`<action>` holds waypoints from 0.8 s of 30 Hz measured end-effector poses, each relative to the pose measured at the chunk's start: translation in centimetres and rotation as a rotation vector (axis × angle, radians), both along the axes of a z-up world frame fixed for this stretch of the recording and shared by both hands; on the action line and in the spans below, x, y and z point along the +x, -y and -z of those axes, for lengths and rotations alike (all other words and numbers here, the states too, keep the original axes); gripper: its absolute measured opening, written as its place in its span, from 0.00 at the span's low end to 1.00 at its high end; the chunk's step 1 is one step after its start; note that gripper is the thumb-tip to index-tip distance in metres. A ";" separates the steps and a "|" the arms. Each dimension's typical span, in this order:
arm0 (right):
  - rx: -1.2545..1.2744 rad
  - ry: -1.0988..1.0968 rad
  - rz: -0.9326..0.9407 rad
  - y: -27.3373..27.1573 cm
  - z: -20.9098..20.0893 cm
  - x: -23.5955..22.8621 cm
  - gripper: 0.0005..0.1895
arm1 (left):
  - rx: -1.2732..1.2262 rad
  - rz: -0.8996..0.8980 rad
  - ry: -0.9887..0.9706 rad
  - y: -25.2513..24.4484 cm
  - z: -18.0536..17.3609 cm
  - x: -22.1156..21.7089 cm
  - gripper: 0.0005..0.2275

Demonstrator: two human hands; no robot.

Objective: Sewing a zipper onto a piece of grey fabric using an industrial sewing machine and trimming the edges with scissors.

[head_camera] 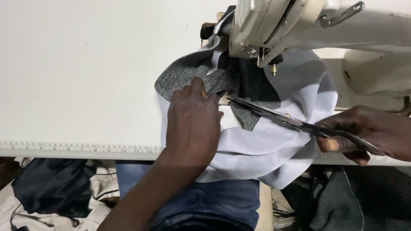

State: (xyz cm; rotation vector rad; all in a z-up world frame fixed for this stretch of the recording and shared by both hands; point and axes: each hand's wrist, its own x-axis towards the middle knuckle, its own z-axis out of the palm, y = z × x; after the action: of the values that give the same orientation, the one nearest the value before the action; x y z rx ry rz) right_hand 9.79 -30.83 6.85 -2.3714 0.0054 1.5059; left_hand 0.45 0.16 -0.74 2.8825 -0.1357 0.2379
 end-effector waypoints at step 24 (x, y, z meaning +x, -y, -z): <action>0.223 0.055 0.004 0.8 2.0 0.1 0.13 | -0.145 -0.124 0.051 -0.1 1.1 0.7 0.12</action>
State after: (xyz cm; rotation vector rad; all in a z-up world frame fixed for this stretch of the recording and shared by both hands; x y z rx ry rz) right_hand 9.92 -31.62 4.87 -2.2313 -0.1626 1.3622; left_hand 1.11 0.22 -1.83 2.7440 0.0500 0.3302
